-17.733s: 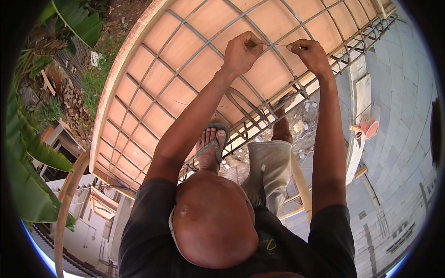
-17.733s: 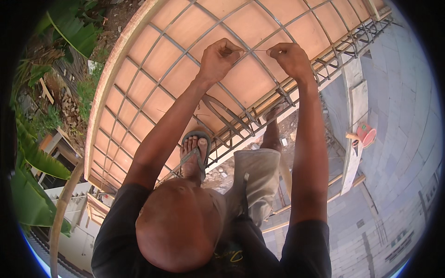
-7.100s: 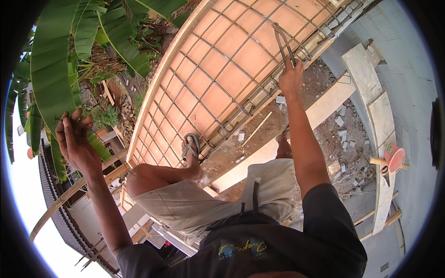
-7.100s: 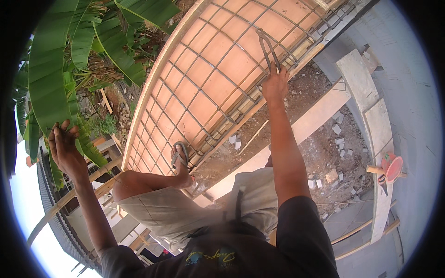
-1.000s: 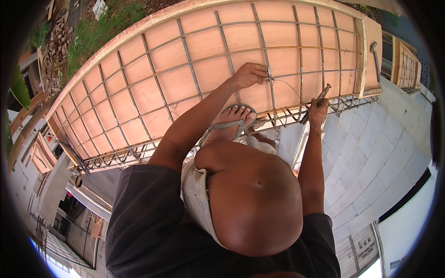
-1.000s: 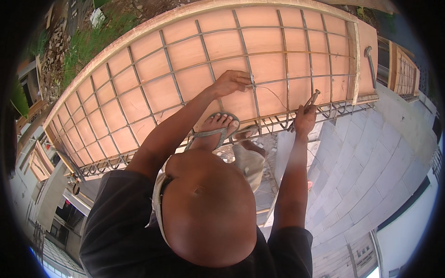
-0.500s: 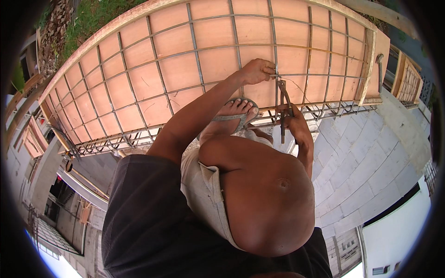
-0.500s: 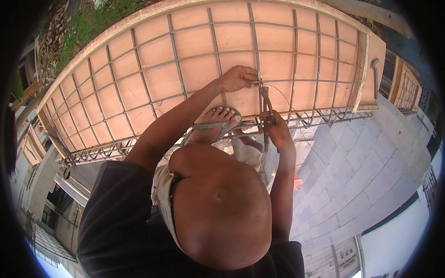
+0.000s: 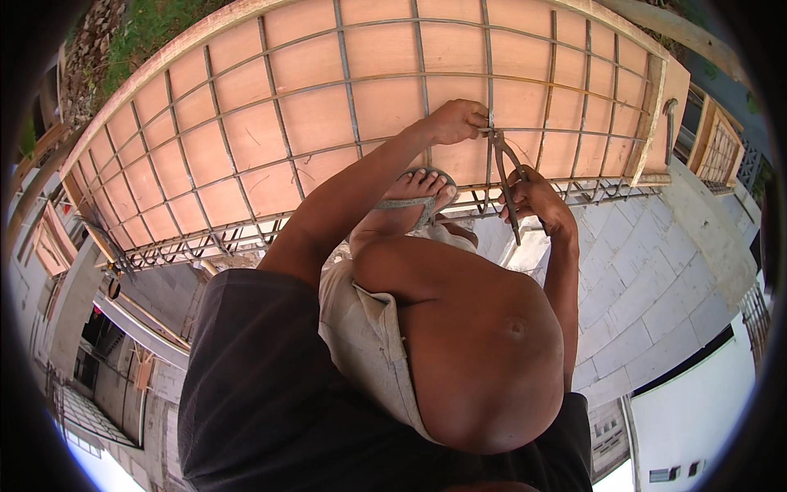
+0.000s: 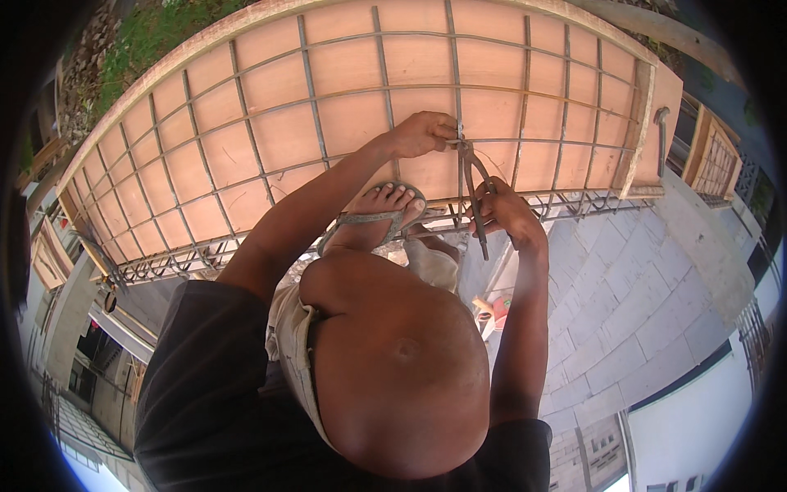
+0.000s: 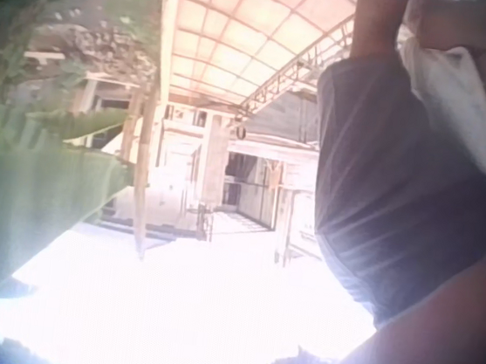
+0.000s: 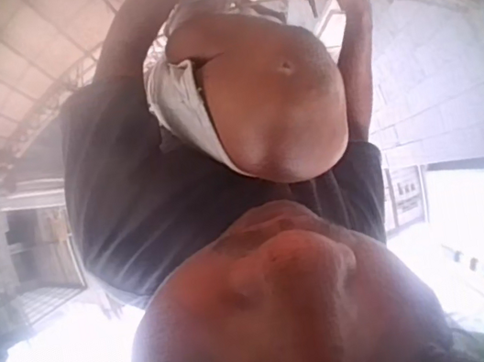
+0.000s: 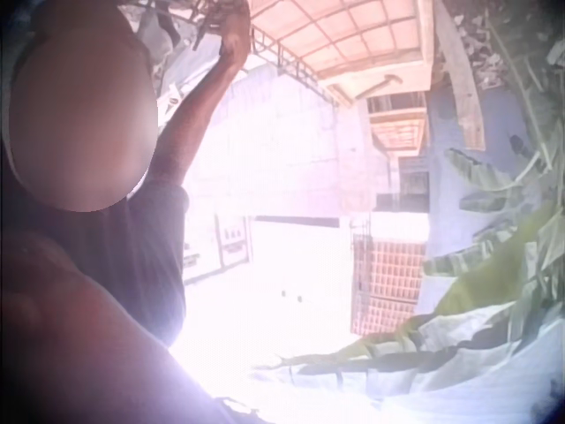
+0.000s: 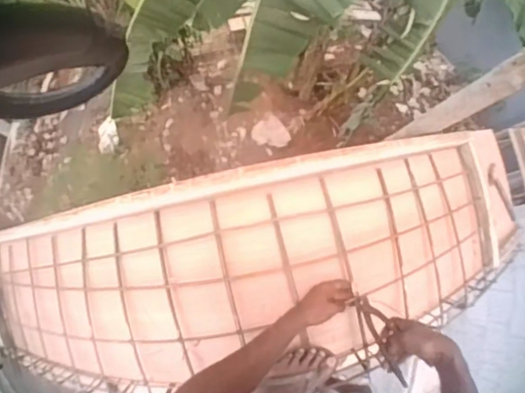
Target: The person uses pliers to bend and secure wire ties at the intersections of a metal grid attached to a wooden frame. They repeatedly position the wire, twist it with the pliers, and trim excess wire while working on the elevated frame.
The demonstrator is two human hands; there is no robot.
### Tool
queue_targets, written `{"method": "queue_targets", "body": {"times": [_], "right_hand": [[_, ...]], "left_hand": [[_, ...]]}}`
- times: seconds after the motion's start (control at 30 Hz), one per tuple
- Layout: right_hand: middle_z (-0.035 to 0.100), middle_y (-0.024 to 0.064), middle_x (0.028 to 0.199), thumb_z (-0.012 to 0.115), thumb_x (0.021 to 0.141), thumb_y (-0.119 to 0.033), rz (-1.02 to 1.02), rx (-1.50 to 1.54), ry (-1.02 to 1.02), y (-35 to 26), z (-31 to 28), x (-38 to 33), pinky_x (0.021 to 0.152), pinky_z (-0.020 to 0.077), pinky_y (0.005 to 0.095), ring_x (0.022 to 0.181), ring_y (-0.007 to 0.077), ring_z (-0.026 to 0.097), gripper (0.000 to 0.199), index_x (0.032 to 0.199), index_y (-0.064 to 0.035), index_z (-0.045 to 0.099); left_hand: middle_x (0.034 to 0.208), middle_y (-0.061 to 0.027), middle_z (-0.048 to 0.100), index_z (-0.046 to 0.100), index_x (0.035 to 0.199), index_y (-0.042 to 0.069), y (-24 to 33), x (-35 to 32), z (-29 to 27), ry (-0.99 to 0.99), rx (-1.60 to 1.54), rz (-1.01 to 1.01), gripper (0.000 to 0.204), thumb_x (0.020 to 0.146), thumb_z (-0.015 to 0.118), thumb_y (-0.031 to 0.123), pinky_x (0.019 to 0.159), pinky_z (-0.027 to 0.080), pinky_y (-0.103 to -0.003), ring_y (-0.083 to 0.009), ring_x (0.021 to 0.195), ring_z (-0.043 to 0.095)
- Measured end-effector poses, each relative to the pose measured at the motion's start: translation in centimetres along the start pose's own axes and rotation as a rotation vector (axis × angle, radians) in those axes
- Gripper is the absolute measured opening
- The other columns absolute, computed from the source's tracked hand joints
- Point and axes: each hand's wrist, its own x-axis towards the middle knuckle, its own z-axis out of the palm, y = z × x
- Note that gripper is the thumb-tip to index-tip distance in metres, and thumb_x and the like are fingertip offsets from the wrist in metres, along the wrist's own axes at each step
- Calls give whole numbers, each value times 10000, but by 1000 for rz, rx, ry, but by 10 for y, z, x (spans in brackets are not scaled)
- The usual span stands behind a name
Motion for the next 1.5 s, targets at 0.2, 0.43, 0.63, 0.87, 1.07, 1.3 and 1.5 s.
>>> {"method": "queue_targets", "body": {"times": [0.2, 0.43, 0.63, 0.87, 1.07, 1.3, 1.5], "right_hand": [[677, 38, 793, 890, 880, -154, -170, 321, -10, 31, 42, 6, 506, 545, 264, 552, 143, 640, 316, 978, -24, 620], [690, 174, 1059, 716, 898, -192, -547, -1084, 853, 26, 28, -15, 885, 596, 522, 1029, 365, 707, 448, 1304, -23, 631], [694, 194, 1051, 647, 918, -177, -531, -1086, 657, 21, -7, -2, 862, 590, 555, 994, 405, 721, 337, 1218, -29, 685], [697, 91, 801, 521, 1011, -239, -143, 152, 196, 42, 34, 14, 529, 545, 362, 620, 174, 633, 381, 1213, 38, 686], [700, 121, 790, 518, 1124, -453, -237, -296, 338, 58, 17, -10, 512, 558, 369, 589, 199, 677, 509, 1232, 36, 613], [596, 24, 684, 787, 888, -110, -16, 170, 103, 21, 34, -28, 405, 466, 311, 493, 143, 574, 194, 941, -24, 622], [674, 111, 779, 750, 940, -290, -154, -356, 318, 33, 13, -29, 582, 578, 439, 699, 308, 736, 327, 1030, 17, 684]], "left_hand": [[1366, -199, 732, 578, 1431, -63, -10, 2, -1, -2, -91, 11, 552, 889, 636, -145, 1063, 556, -359, -246, 1320, 668], [1366, -201, 731, 578, 1433, -67, -1, -5, -2, -9, -142, -14, 556, 887, 644, -145, 1057, 560, -352, -248, 1298, 678], [1353, -184, 741, 582, 1433, -64, 3, -5, 2, 7, -55, -24, 560, 883, 677, -120, 1046, 560, -347, -234, 1280, 682], [1331, -186, 742, 593, 1434, -17, -12, -2, 5, 134, 81, 107, 537, 908, 681, -79, 1063, 554, -385, -284, 1273, 692], [1455, -142, 629, 557, 1477, 50, 29, -68, 48, 334, 710, 427, 614, 896, 750, 20, 1223, 437, -497, -329, 1432, 554], [1415, -114, 615, 595, 1420, 90, 17, -45, 89, 80, 778, 946, 595, 852, 763, 141, 1350, 268, -515, -284, 1422, 543], [899, -20, 672, 727, 1031, 130, 20, 0, 107, 50, 848, 954, 259, 801, 776, 238, 812, 548, -422, -258, 920, 673]]}}
